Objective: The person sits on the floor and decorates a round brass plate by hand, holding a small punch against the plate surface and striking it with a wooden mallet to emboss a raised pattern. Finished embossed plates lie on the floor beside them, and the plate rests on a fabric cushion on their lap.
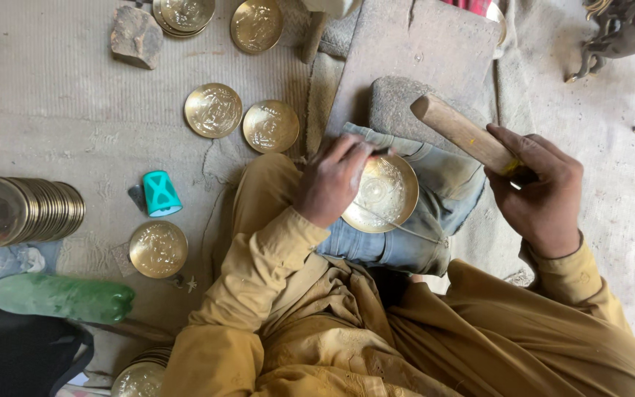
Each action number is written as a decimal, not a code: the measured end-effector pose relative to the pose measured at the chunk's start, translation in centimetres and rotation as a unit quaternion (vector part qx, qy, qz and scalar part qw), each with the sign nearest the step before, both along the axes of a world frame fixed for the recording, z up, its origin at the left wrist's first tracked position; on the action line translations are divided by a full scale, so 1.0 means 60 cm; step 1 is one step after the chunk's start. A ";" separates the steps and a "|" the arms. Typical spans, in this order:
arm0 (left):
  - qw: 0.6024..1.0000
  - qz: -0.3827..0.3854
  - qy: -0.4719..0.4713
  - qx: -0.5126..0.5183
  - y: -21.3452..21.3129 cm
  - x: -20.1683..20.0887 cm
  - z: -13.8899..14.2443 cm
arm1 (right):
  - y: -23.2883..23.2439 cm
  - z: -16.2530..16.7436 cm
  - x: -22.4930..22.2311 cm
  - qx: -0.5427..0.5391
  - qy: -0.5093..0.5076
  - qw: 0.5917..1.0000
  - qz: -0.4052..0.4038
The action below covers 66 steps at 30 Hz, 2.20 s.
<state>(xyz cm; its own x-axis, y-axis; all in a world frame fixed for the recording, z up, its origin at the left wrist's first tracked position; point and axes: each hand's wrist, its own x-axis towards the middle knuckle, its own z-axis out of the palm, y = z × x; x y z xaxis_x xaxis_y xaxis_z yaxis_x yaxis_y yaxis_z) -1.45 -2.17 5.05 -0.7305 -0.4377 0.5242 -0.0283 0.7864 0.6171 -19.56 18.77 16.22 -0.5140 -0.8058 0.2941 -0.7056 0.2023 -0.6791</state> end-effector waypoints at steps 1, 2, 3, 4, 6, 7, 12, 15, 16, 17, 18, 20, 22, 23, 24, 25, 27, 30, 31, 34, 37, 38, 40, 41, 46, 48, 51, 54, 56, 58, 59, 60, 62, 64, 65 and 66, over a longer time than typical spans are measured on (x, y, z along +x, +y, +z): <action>0.999 -0.021 0.008 0.037 0.003 0.005 0.001 | 0.003 -0.003 -0.001 0.007 -0.012 1.000 -0.008; 0.996 -0.041 0.014 0.074 0.004 0.006 0.001 | 0.006 -0.008 -0.003 0.015 -0.003 1.000 -0.014; 0.991 -0.072 -0.001 0.114 0.002 0.006 0.001 | 0.007 -0.013 -0.005 0.024 0.005 0.999 -0.020; 0.982 -0.103 -0.017 0.155 -0.002 0.003 0.000 | 0.010 -0.018 -0.005 0.034 0.013 0.999 -0.025; 0.972 -0.128 -0.045 0.191 -0.011 -0.006 -0.001 | 0.014 -0.030 -0.008 0.043 0.002 0.999 -0.027; 0.972 -0.124 -0.059 0.189 -0.015 -0.011 -0.001 | 0.015 -0.035 -0.008 0.046 -0.004 0.999 -0.029; 0.974 -0.142 -0.060 0.164 -0.020 -0.018 -0.001 | 0.019 -0.051 -0.007 0.046 -0.015 0.998 -0.032; 0.968 -0.134 -0.099 0.190 -0.018 -0.019 -0.004 | 0.020 -0.053 -0.007 0.041 -0.016 0.998 -0.034; 0.968 -0.133 -0.092 0.191 -0.017 -0.019 -0.006 | 0.020 -0.054 -0.007 0.040 -0.018 0.998 -0.034; 0.969 -0.132 -0.085 0.193 -0.017 -0.019 -0.007 | 0.021 -0.055 -0.007 0.031 -0.016 0.999 -0.034; 0.968 -0.135 -0.074 0.198 -0.017 -0.018 -0.009 | 0.021 -0.056 -0.008 0.022 -0.012 0.999 -0.034; 0.967 -0.144 -0.051 0.205 -0.018 -0.019 -0.011 | 0.022 -0.060 -0.010 0.001 -0.005 0.999 -0.032; 0.969 -0.134 -0.054 0.199 -0.018 -0.018 -0.012 | 0.022 -0.065 -0.013 -0.020 -0.002 0.999 -0.027; 0.971 -0.128 -0.056 0.196 -0.017 -0.018 -0.012 | 0.022 -0.067 -0.015 0.025 0.061 0.998 -0.021; 0.972 -0.128 -0.063 0.186 -0.017 -0.019 -0.011 | 0.021 -0.070 -0.018 0.069 0.124 0.990 -0.014; 0.974 -0.127 -0.069 0.177 -0.016 -0.020 -0.011 | 0.020 -0.072 -0.020 0.113 0.187 0.976 -0.008; 0.974 -0.124 -0.078 0.170 -0.015 -0.022 -0.010 | 0.016 -0.078 -0.022 0.043 0.096 0.994 -0.019; 0.974 -0.119 -0.083 0.175 -0.013 -0.025 -0.010 | 0.016 -0.082 -0.025 0.080 0.166 0.983 -0.007; 0.974 -0.120 -0.083 0.174 -0.013 -0.025 -0.010 | 0.015 -0.082 -0.025 0.115 0.224 0.968 0.002; 0.974 -0.124 -0.080 0.174 -0.014 -0.024 -0.011 | 0.014 -0.083 -0.025 -0.008 0.045 0.999 -0.013; 0.973 -0.113 -0.093 0.181 -0.011 -0.023 -0.011 | 0.009 -0.078 -0.028 0.122 0.272 0.955 0.004; 0.973 -0.108 -0.099 0.180 -0.011 -0.024 -0.011 | 0.006 -0.077 -0.028 0.081 0.210 0.974 -0.007; 0.974 -0.096 -0.099 0.182 -0.008 -0.024 -0.010 | -0.001 -0.075 -0.025 -0.004 0.082 0.996 -0.032; 0.974 -0.086 -0.099 0.185 -0.007 -0.023 -0.010 | -0.001 -0.069 -0.025 0.033 0.139 0.990 -0.015; 0.979 -0.082 -0.088 0.167 -0.007 -0.017 -0.013 | -0.010 -0.053 -0.011 -0.010 0.062 0.998 -0.016; 0.978 -0.073 -0.088 0.174 -0.004 -0.015 -0.014 | -0.016 -0.043 -0.012 0.097 0.202 0.975 0.009; 0.976 -0.062 -0.089 0.188 -0.003 -0.014 -0.014 | -0.025 -0.037 -0.009 0.050 0.143 0.988 -0.009; 0.973 -0.055 -0.088 0.206 0.001 -0.010 -0.014 | -0.028 -0.033 -0.010 0.089 0.206 0.974 0.019; 0.974 -0.050 -0.092 0.202 0.000 -0.008 -0.013 | -0.029 -0.033 -0.011 0.095 0.217 0.971 0.021; 0.976 -0.054 -0.093 0.188 -0.002 -0.006 -0.013 | -0.031 -0.036 -0.013 0.025 0.112 0.993 -0.025; 0.977 -0.054 -0.093 0.184 -0.001 -0.005 -0.013 | -0.031 -0.037 -0.014 0.064 0.174 0.983 -0.001; 0.974 -0.054 -0.100 0.198 0.001 -0.004 -0.014 | -0.030 -0.036 -0.017 0.104 0.234 0.966 0.023; 0.968 -0.052 -0.111 0.218 0.001 -0.003 -0.016 | -0.033 -0.039 -0.019 0.100 0.236 0.966 0.028; 0.961 -0.057 -0.109 0.248 0.002 -0.002 -0.018 | -0.036 -0.041 -0.020 0.021 0.115 0.993 -0.014; 0.956 -0.058 -0.108 0.266 0.004 0.000 -0.019 | -0.037 -0.041 -0.021 0.038 0.165 0.985 0.001; 0.958 -0.056 -0.090 0.265 0.007 0.002 -0.020 | -0.037 -0.041 -0.021 0.058 0.213 0.975 0.017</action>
<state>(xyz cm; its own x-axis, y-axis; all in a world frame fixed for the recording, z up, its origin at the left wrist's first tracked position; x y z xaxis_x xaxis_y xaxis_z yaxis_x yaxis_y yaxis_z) -1.35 -1.73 3.84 -0.8459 -0.5219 0.1102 -0.1067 0.3680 0.9237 -20.81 16.53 13.77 -0.3377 -0.8605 0.3814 -0.9264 0.2322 -0.2963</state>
